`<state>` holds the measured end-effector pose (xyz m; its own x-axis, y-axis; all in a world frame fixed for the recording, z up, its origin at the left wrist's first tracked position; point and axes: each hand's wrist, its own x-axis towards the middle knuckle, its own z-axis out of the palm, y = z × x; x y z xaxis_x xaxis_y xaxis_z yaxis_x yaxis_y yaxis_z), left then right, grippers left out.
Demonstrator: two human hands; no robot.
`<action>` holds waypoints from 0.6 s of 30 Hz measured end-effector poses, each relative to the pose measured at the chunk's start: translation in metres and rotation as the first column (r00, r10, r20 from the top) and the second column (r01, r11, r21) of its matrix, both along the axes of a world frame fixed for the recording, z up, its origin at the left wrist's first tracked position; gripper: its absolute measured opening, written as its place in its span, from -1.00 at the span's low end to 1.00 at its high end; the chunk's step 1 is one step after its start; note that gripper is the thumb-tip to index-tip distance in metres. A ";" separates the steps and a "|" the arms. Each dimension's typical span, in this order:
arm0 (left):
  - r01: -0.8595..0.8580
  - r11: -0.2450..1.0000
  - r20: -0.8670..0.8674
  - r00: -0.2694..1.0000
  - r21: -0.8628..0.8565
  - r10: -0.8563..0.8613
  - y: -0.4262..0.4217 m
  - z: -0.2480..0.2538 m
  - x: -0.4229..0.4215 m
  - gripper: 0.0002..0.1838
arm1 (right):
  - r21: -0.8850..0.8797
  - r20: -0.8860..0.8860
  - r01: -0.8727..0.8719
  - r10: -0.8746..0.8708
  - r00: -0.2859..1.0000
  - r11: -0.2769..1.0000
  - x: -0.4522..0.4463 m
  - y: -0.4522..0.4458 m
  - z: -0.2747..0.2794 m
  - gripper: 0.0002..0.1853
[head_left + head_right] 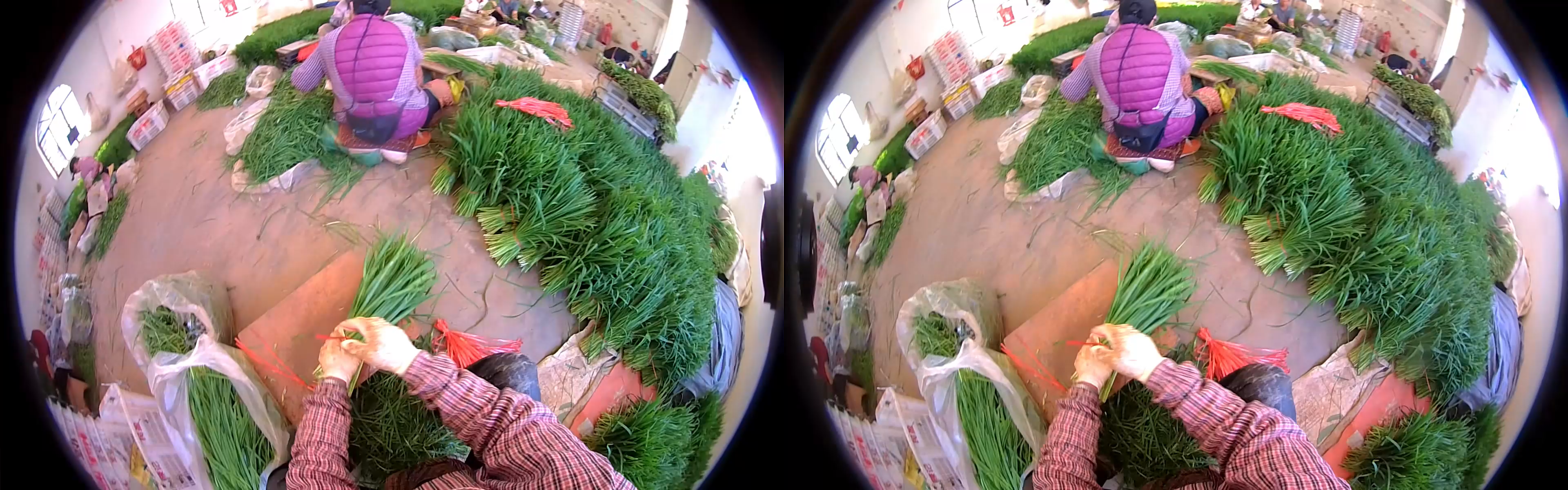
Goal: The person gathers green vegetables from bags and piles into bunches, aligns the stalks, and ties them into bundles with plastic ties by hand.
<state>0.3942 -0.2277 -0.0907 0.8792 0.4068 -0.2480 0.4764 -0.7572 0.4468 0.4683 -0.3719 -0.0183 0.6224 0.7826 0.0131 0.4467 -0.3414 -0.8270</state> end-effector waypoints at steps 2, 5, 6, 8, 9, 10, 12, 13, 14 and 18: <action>-0.048 0.993 0.173 0.983 -0.106 0.066 0.007 -0.010 -0.002 -0.29 | -0.313 -0.160 -0.014 -0.038 0.986 0.950 0.004 -0.029 0.006 -0.41; -0.139 0.654 0.060 0.960 -0.744 0.272 0.007 0.040 -0.013 -0.23 | -0.407 -0.439 -0.048 -0.149 0.886 0.912 -0.001 -0.057 -0.048 -0.12; -0.129 0.543 0.058 0.948 -0.830 0.314 0.007 0.041 -0.014 -0.22 | -0.180 -0.624 -0.040 -0.083 0.777 0.983 -0.001 -0.058 -0.048 -0.08; -0.049 0.515 0.169 0.914 -0.856 0.369 0.002 0.044 -0.023 -0.19 | 0.303 -0.848 0.094 0.223 0.481 0.948 0.006 -0.042 -0.049 0.04; -0.032 0.504 0.198 0.896 -0.863 0.397 -0.001 0.048 -0.026 -0.17 | 0.253 -0.793 -0.027 0.223 0.567 0.967 0.024 -0.036 -0.048 0.07; 0.044 0.621 0.356 0.850 -0.783 0.388 -0.003 0.061 -0.024 -0.14 | 0.233 -0.695 -0.005 0.170 0.699 0.972 0.029 -0.028 -0.035 0.06; 0.099 0.690 0.440 0.831 -0.717 0.339 0.006 0.096 -0.019 -0.14 | 0.313 -0.557 0.031 0.157 0.816 0.949 0.036 -0.013 -0.023 0.00; 0.160 0.747 0.522 0.807 -0.645 0.278 0.009 0.106 -0.018 -0.14 | 0.402 -0.534 0.037 0.201 0.821 0.915 0.038 -0.004 -0.003 -0.04; 0.153 0.812 0.549 0.803 -0.564 0.230 0.025 0.087 -0.017 -0.14 | 0.313 -0.568 0.006 0.183 0.802 0.950 0.042 -0.007 0.018 -0.06; 0.087 0.833 0.406 0.897 -0.547 0.173 0.033 0.072 -0.029 -0.16 | 0.175 -0.448 -0.125 0.192 0.873 0.977 0.048 0.002 0.012 -0.15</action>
